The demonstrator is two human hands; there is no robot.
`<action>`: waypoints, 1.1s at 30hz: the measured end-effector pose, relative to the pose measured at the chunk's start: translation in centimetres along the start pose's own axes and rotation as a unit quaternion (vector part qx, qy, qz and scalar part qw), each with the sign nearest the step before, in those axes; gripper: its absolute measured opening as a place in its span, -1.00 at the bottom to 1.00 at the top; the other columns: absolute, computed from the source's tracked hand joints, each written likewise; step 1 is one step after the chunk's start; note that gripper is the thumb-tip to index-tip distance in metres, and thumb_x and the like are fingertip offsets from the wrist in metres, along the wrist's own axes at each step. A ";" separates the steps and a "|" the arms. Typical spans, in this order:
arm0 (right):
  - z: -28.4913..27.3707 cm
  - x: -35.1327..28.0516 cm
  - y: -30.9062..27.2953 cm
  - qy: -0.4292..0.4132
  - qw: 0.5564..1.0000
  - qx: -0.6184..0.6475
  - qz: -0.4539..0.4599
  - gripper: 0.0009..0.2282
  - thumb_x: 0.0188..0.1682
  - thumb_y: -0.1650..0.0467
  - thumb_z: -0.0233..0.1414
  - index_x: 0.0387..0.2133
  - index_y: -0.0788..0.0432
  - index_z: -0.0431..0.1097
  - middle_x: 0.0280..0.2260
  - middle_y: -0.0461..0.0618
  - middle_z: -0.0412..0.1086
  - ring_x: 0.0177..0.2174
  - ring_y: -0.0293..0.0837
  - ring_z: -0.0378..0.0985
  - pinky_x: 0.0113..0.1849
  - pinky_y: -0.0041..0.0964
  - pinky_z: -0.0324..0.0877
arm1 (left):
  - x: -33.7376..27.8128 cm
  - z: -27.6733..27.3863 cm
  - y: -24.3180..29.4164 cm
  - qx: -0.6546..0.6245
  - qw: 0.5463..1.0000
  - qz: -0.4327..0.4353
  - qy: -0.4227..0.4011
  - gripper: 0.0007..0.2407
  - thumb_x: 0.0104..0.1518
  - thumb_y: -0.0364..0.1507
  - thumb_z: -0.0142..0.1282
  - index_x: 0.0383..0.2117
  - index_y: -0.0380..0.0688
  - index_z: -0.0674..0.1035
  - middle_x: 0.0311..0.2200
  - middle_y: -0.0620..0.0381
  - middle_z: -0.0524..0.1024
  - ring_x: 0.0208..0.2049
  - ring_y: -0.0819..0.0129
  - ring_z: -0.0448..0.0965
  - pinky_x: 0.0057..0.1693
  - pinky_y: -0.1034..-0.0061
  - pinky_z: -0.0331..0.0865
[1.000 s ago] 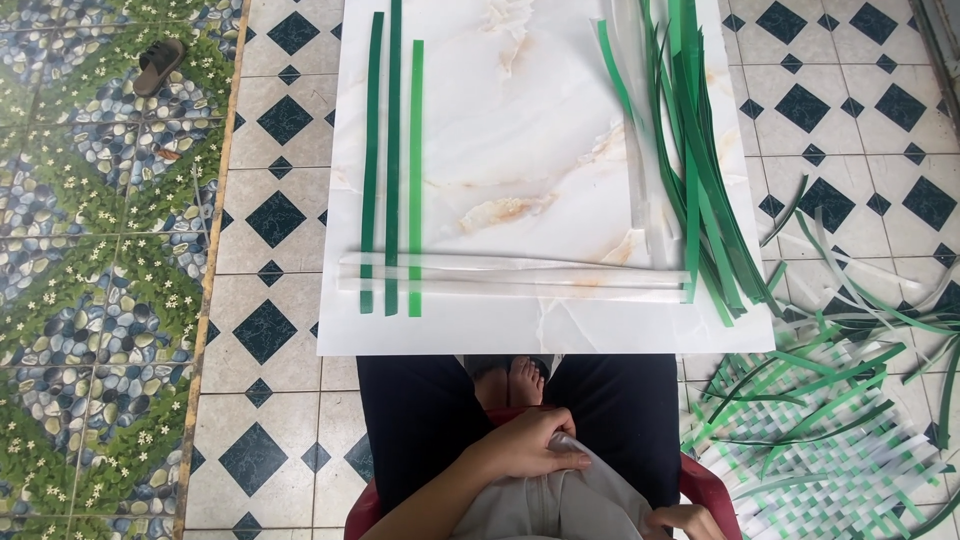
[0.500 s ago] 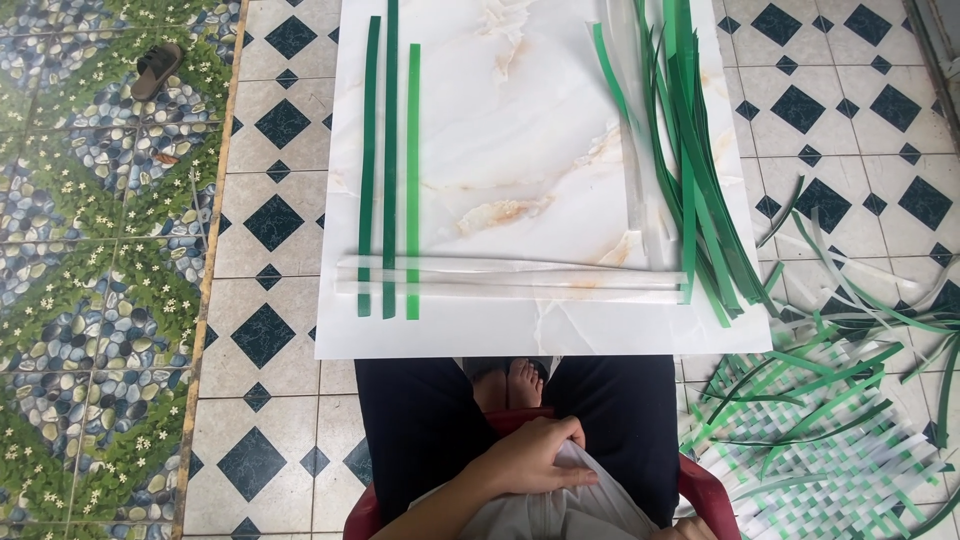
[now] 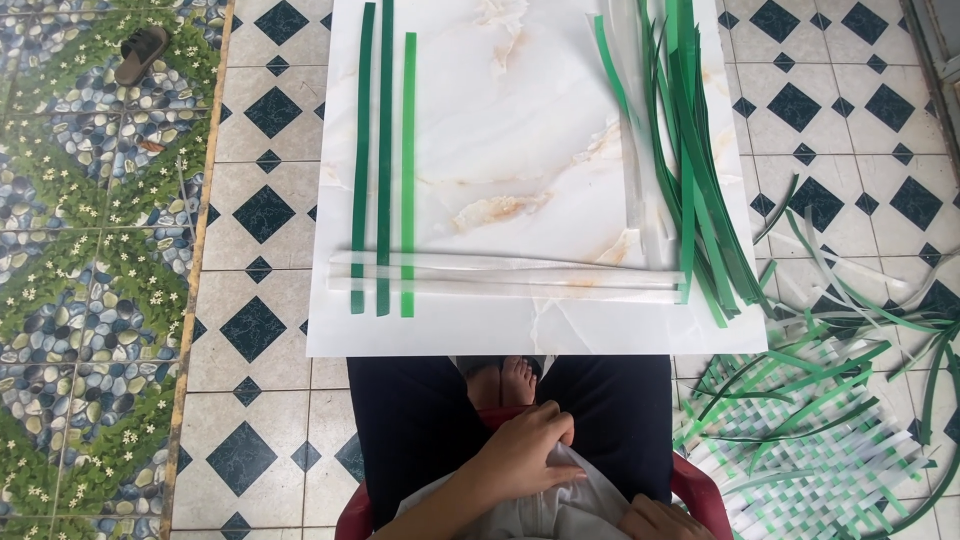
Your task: Laying out and aligning green and white plastic strips on a white board, likely as a precursor to weaving.
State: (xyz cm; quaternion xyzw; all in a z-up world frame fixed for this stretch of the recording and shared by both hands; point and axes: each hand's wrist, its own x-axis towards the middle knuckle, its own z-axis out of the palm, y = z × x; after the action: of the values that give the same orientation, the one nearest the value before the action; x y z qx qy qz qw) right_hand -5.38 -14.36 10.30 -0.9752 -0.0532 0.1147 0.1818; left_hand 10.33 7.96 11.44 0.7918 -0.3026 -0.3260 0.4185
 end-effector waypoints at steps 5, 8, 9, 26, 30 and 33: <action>-6.6 4.5 2.6 -0.274 0.949 0.129 -0.084 -0.69 -0.17 0.02 -0.02 -0.28 -0.16 0.35 -0.36 -0.31 0.32 -0.46 -0.32 0.46 -0.22 -0.29 0.25 | 0.1 -2.0 1.0 -0.026 0.998 -0.029 -0.047 -0.70 0.02 -0.16 0.20 -0.33 -0.06 0.45 -0.29 0.18 0.39 -0.34 0.33 0.43 -0.25 0.45 0.31; -12.6 9.0 2.2 -0.171 0.963 0.183 -0.099 -0.52 -0.32 0.07 0.15 -0.13 -0.04 0.43 -0.23 -0.19 0.51 -0.28 -0.27 0.60 -0.01 -0.31 0.33 | 0.1 -3.9 0.6 -0.077 0.995 -0.053 -0.047 -0.68 0.06 -0.14 0.12 -0.23 -0.10 0.51 -0.28 0.15 0.49 -0.26 0.35 0.53 -0.15 0.52 0.38; -14.0 10.3 2.3 0.029 0.981 0.131 -0.140 -0.67 -0.27 0.31 0.23 -0.21 0.11 0.47 -0.22 -0.05 0.56 -0.21 -0.18 0.68 -0.01 -0.35 0.52 | 0.1 -4.6 0.4 -0.098 0.992 -0.068 -0.032 -0.68 0.10 -0.16 0.09 -0.19 -0.13 0.51 -0.31 0.13 0.56 -0.28 0.37 0.58 -0.16 0.56 0.43; -14.1 37.7 7.3 0.157 0.962 -0.099 0.198 -0.71 -0.04 0.09 0.11 -0.30 0.01 0.45 -0.49 0.03 0.48 -0.39 0.18 0.52 -0.39 0.04 0.37 | 2.6 -1.2 -9.7 0.070 0.994 -0.070 0.048 -0.72 0.25 -0.30 -0.14 -0.13 -0.30 0.42 -0.14 -0.06 0.48 -0.17 -0.02 0.45 -0.10 0.21 0.34; -13.7 38.0 7.2 0.172 0.964 -0.087 0.184 -0.82 0.00 0.20 0.07 -0.36 0.01 0.43 -0.54 0.03 0.44 -0.45 0.22 0.50 -0.45 0.12 0.36 | 2.8 -0.3 -10.6 0.081 0.993 -0.070 0.050 -0.72 0.27 -0.25 -0.14 -0.42 -0.26 0.42 -0.29 -0.08 0.48 -0.25 -0.06 0.40 -0.15 0.17 0.27; -13.1 38.2 8.2 0.220 0.959 -0.099 0.149 -0.93 -0.01 0.32 0.05 -0.41 0.00 0.43 -0.61 -0.03 0.41 -0.54 0.21 0.48 -0.53 0.09 0.37 | 3.0 -0.3 -10.5 0.079 0.993 -0.071 0.045 -0.73 0.25 -0.25 -0.06 -0.43 -0.23 0.40 -0.33 -0.03 0.48 -0.23 0.00 0.39 -0.15 0.19 0.29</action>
State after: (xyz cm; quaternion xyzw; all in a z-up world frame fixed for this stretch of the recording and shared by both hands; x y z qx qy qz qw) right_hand 35.25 -20.92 11.33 -0.9864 0.1231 -0.0822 0.0720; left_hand 14.50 10.75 1.80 0.8558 -0.2515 -0.2943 0.3431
